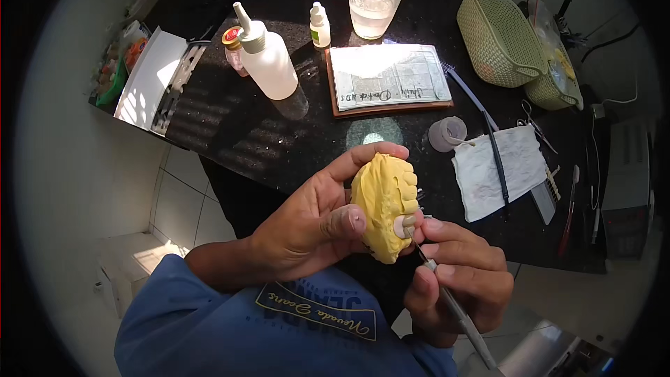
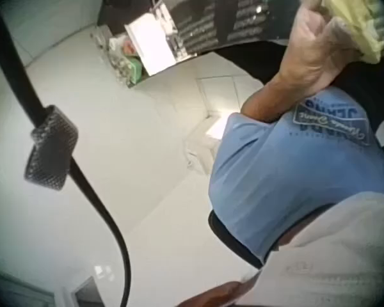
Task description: Applying and sculpting pink dental modeling wax to a yellow dental arch plaster cast to construct a prosthetic gingival matrix.
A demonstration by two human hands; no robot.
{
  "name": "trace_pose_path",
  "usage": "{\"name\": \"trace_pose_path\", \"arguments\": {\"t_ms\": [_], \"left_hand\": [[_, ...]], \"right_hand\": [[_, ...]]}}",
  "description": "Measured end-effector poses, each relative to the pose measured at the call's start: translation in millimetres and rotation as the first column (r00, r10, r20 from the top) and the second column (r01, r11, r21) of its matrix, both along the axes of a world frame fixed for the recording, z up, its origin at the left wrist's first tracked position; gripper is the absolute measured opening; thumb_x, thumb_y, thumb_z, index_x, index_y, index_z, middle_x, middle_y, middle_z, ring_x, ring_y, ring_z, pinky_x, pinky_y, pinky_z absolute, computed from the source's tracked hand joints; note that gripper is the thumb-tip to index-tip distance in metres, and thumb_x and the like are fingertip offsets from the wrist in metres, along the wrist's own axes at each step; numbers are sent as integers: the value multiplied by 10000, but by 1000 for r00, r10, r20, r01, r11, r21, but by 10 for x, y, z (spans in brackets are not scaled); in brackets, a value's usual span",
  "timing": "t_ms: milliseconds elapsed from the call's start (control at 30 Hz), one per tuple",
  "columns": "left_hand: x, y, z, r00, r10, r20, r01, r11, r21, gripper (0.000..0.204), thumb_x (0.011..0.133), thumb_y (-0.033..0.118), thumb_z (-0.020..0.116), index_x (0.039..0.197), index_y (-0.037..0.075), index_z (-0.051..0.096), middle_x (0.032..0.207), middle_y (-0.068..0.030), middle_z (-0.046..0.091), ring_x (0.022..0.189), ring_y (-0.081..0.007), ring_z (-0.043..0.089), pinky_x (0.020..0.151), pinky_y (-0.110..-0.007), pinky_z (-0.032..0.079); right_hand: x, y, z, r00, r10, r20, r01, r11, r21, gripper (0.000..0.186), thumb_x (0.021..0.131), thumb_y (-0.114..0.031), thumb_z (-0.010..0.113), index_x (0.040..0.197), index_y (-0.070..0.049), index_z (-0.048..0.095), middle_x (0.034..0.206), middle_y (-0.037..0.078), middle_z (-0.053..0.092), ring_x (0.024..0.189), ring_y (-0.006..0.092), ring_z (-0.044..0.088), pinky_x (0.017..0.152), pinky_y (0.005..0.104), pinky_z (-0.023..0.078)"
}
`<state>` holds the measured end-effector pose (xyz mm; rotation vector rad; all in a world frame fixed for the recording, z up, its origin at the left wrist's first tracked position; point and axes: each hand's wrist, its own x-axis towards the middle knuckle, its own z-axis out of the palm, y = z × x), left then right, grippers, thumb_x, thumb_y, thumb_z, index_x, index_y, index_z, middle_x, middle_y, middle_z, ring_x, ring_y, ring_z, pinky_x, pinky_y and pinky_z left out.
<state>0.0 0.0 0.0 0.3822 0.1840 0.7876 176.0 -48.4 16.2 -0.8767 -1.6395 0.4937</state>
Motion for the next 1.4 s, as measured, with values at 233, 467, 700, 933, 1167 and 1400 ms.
{"name": "trace_pose_path", "arguments": {"t_ms": [233,467,700,933,1167,1400], "left_hand": [[6,-7,-2,1000,25,7,-25,1000,18,744,870,207,685,1443,89,225,1223,-114,524,1170,-234,558,1007,-396,475],[-2,-5,4,999,38,0,-38,999,34,738,875,195,680,1442,86,220,1227,-114,523,1174,-234,555,1006,-393,477],[-5,-4,5,999,41,-5,-40,999,33,736,877,192,677,1442,83,217,1227,-112,522,1171,-228,555,1005,-389,478],[-4,-1,2,999,41,-16,-40,999,36,735,877,214,678,1441,88,222,1229,-119,520,1167,-226,556,998,-386,482],[29,0,107,986,-31,-162,15,995,-101,878,810,405,739,1427,131,177,1230,-231,563,1026,-275,646,897,-422,523],[55,-7,4,988,-131,-79,120,984,-131,879,836,427,697,1450,128,142,1359,-275,450,1053,-274,635,911,-410,501]], "right_hand": [[-14,-2,12,1000,-5,9,5,1000,-12,287,841,-106,706,939,-18,451,862,166,588,877,319,661,792,418,587],[-22,19,-7,1000,-19,11,19,1000,12,285,834,-97,709,935,-16,455,847,165,597,871,314,667,792,420,589],[-21,31,-3,1000,-21,18,21,1000,17,273,828,-87,711,919,-10,465,846,169,599,838,301,673,785,415,592],[-63,47,-21,997,-53,-62,55,998,27,280,776,-28,741,907,-8,494,837,165,613,829,296,689,742,374,602],[71,19,-95,961,-84,-262,84,996,-12,268,787,-32,736,935,13,517,857,176,628,789,280,696,729,358,591],[139,-41,-183,864,-145,-483,0,958,-288,228,784,-39,740,887,19,545,769,162,654,717,217,675,689,317,567]]}}
